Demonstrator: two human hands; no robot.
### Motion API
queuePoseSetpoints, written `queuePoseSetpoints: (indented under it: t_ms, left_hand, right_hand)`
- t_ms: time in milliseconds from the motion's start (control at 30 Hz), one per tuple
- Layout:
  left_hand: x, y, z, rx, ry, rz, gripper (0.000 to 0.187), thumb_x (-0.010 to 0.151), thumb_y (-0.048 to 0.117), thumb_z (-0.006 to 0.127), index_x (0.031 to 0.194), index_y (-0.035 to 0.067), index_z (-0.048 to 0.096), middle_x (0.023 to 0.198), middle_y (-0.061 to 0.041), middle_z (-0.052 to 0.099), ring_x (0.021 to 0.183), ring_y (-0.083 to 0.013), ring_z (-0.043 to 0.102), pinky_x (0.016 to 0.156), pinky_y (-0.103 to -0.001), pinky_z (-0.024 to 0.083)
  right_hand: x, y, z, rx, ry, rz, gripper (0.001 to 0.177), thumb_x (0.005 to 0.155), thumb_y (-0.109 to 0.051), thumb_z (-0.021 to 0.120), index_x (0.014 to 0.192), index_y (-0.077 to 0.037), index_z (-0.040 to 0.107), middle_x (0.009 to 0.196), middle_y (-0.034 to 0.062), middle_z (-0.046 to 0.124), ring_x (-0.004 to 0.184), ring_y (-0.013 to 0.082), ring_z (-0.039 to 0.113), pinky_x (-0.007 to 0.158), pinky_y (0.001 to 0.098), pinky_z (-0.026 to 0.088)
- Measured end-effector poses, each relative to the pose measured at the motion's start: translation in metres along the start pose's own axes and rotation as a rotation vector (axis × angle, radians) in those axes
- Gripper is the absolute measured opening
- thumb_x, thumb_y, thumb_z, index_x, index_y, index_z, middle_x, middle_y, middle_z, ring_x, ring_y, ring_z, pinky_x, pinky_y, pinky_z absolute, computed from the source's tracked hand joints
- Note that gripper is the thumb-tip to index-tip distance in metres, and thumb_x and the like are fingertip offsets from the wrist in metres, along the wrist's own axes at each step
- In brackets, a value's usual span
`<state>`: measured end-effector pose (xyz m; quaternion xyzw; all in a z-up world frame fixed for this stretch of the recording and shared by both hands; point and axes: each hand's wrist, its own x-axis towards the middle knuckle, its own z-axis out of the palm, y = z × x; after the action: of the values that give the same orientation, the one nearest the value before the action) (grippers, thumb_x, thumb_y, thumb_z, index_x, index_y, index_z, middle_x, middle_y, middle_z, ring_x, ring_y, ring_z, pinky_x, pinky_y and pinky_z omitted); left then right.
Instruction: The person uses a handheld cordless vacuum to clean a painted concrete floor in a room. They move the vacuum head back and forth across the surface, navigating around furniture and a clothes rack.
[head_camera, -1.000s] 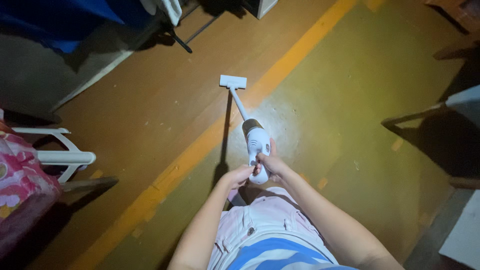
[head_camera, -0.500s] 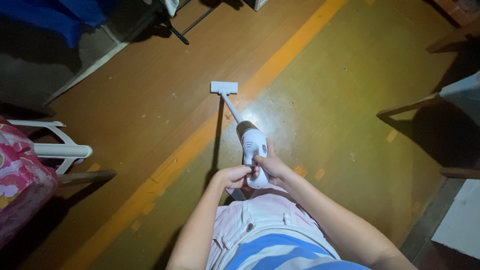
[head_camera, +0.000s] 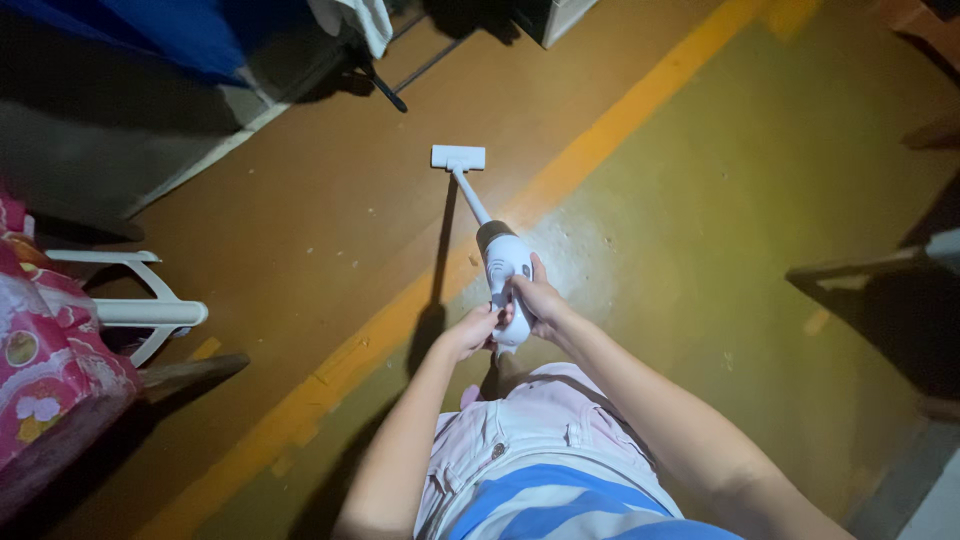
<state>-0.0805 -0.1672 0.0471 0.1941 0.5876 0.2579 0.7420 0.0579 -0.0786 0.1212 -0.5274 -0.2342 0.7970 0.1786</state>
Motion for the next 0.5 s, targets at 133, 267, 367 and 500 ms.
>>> queuePoseSetpoints:
  t_ms: [133,267,367,500]
  left_hand:
    - [0.044,0.017,-0.013,-0.035,0.083,0.085,0.025,0.105,0.044,0.051,0.099,0.021,0.061,0.09,0.007,0.061,0.078,-0.011,0.052,0.062,-0.033,0.042]
    - [0.085,0.024,-0.022,-0.135,0.088,0.102,0.022,0.104,0.039,0.047,0.108,0.023,0.061,0.093,0.008,0.061,0.08,-0.0114,0.051,0.063,-0.034,0.041]
    - [0.099,0.034,-0.022,-0.117,0.118,0.096,0.024,0.104,0.043,0.048,0.11,0.023,0.06,0.093,0.006,0.061,0.081,-0.0114,0.051,0.064,-0.036,0.043]
    - [0.108,0.047,-0.012,-0.05,0.138,0.056,0.029,0.105,0.049,0.05,0.108,0.023,0.061,0.095,0.005,0.065,0.082,-0.0116,0.053,0.067,-0.036,0.046]
  right_hand:
    - [0.047,-0.033,0.007,0.005,0.017,-0.01,0.091,0.094,-0.008,0.051,0.162,-0.042,0.001,0.079,0.0102,0.057,0.049,0.0183,0.052,0.04,0.0342,0.048]
    - [0.08,-0.055,0.006,-0.014,0.003,-0.033,0.09,0.094,-0.008,0.051,0.162,-0.042,0.003,0.079,0.0101,0.057,0.05,0.0182,0.052,0.039,0.0352,0.048]
    - [0.101,-0.061,0.002,-0.022,-0.023,-0.056,0.091,0.094,-0.007,0.051,0.162,-0.042,0.001,0.078,0.0117,0.055,0.049,0.0192,0.052,0.039,0.0355,0.048]
    - [0.12,-0.063,-0.013,-0.033,-0.011,-0.082,0.093,0.095,-0.007,0.054,0.164,-0.041,0.0,0.081,0.011,0.056,0.05,0.0171,0.053,0.04,0.0338,0.048]
